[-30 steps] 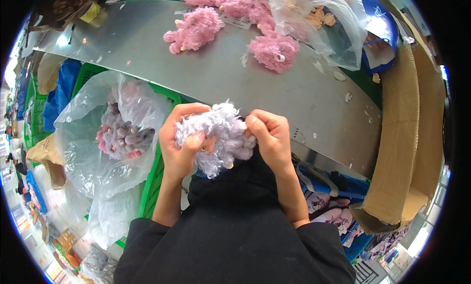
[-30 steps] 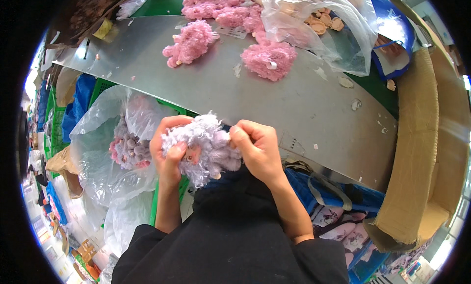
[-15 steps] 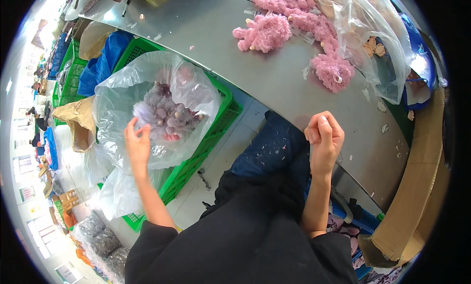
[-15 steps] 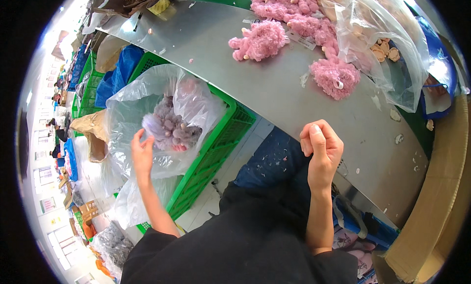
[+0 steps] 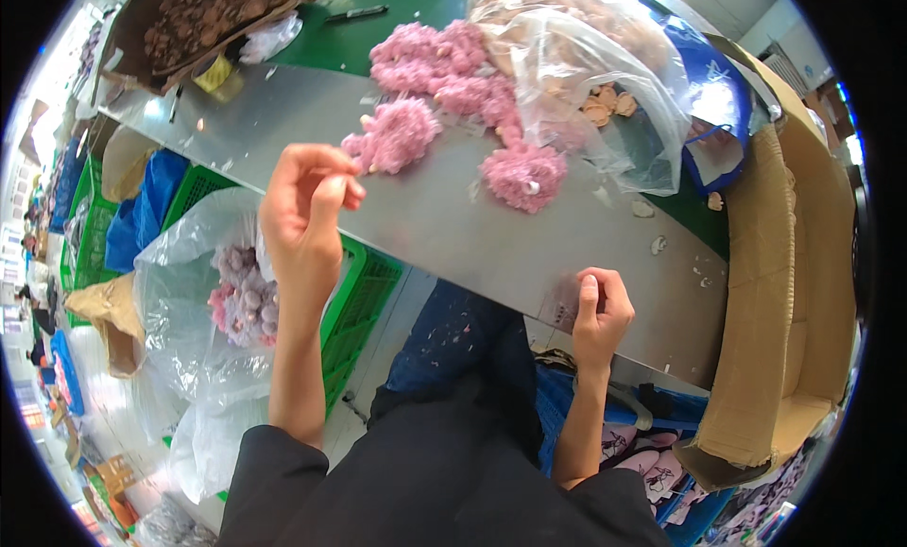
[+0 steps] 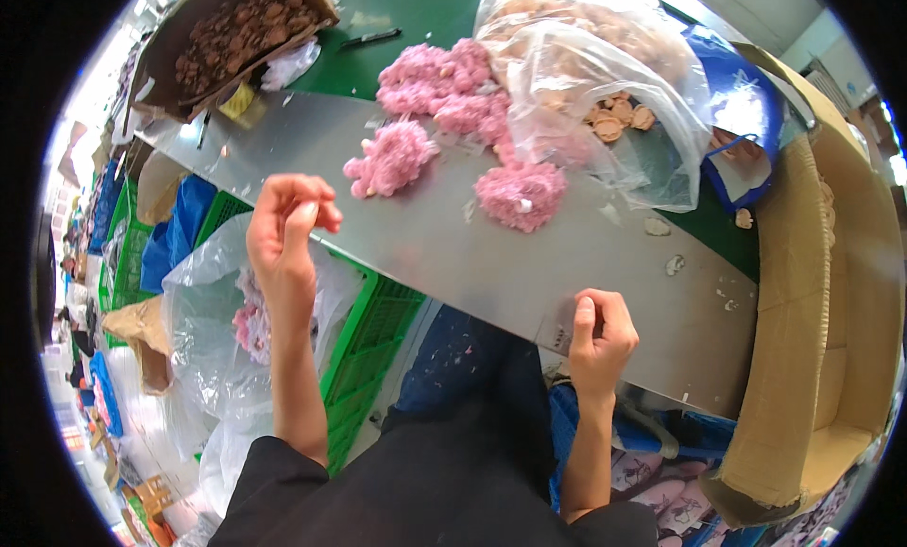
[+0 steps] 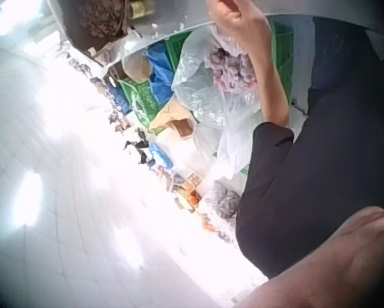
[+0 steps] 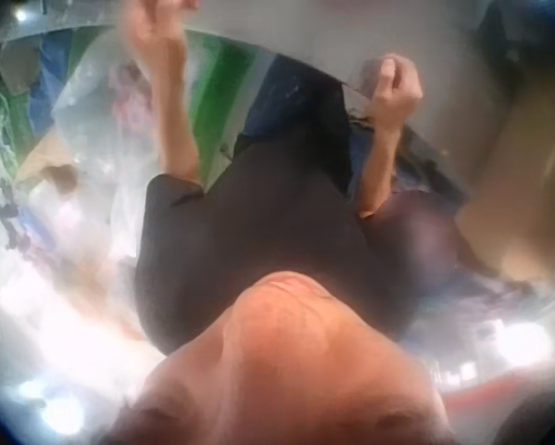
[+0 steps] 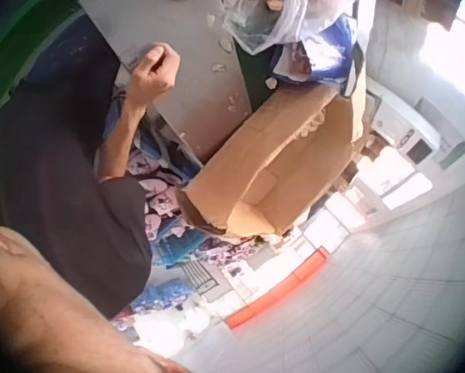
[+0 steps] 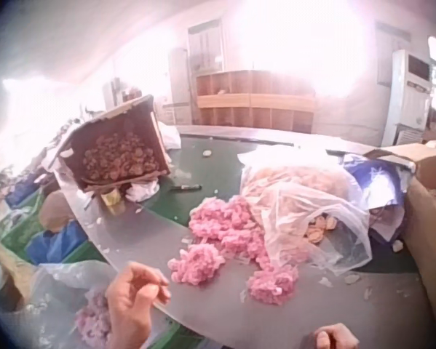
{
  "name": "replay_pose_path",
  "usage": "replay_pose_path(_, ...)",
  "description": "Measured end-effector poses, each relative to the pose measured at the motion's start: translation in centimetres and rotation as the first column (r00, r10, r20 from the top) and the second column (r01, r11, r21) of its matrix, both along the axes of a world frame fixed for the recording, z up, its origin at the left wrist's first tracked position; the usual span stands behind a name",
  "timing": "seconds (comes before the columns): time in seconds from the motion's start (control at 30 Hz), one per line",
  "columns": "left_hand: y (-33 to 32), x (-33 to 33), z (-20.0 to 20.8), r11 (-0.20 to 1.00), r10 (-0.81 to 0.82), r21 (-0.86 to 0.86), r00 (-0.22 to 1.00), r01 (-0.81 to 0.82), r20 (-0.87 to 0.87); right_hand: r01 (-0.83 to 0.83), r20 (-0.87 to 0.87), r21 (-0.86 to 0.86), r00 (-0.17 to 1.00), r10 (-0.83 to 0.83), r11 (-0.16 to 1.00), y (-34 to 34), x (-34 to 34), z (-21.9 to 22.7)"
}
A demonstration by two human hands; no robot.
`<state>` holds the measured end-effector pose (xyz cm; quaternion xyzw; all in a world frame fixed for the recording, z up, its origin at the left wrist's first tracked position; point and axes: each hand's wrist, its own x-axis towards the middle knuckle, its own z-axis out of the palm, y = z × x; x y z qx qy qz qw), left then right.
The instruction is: The person assembles small plush toys by inserting plastic cores into fluffy fabric pieces and securing them with plastic clips. The person handles multiple pink and white plush units, repeatedly inserting and fastening components by hand.
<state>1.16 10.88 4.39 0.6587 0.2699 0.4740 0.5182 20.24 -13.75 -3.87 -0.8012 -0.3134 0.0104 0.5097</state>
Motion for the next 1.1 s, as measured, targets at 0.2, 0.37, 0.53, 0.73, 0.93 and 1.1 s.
replay_pose_path(0.2, 8.6, 12.2, 0.1, 0.945, -0.014, 0.295, 0.922, 0.138, -0.387, 0.152, 0.135, -0.082, 0.981, -0.14, 0.985, -3.7, 2.6, -0.1)
replay_pose_path(0.37, 17.0, 20.7, -4.4, 0.887, 0.07, 0.361, 0.688, 0.289, -0.722, 0.187, 0.24, -0.127, 0.959, -0.152, 0.974, -3.5, 3.0, -0.8)
replay_pose_path(0.53, 19.3, 24.9, -9.9, 0.779, 0.391, 0.531, 0.402, 0.335, -0.828, 0.217, 0.243, -0.138, 0.953, -0.179, 0.966, -3.3, 3.2, -0.9)
replay_pose_path(0.73, 18.5, 24.3, -9.8, 0.865, 0.312, 0.495, 0.682, 0.084, -0.662, 0.26, 0.235, -0.125, 0.945, -0.226, 0.957, -3.2, 3.2, -0.9)
replay_pose_path(0.93, 14.8, 18.0, -2.5, 0.985, 0.116, 0.151, 0.974, -0.087, -0.194, 0.216, 0.181, -0.13, 0.965, -0.191, 0.968, -3.1, 2.9, -0.5)
replay_pose_path(1.1, 0.1, 12.7, 0.6, 0.969, -0.206, -0.136, 0.978, 0.208, 0.032, -0.001, -0.135, 0.292, 0.99, 0.043, 0.956, -1.4, 2.0, -0.4)
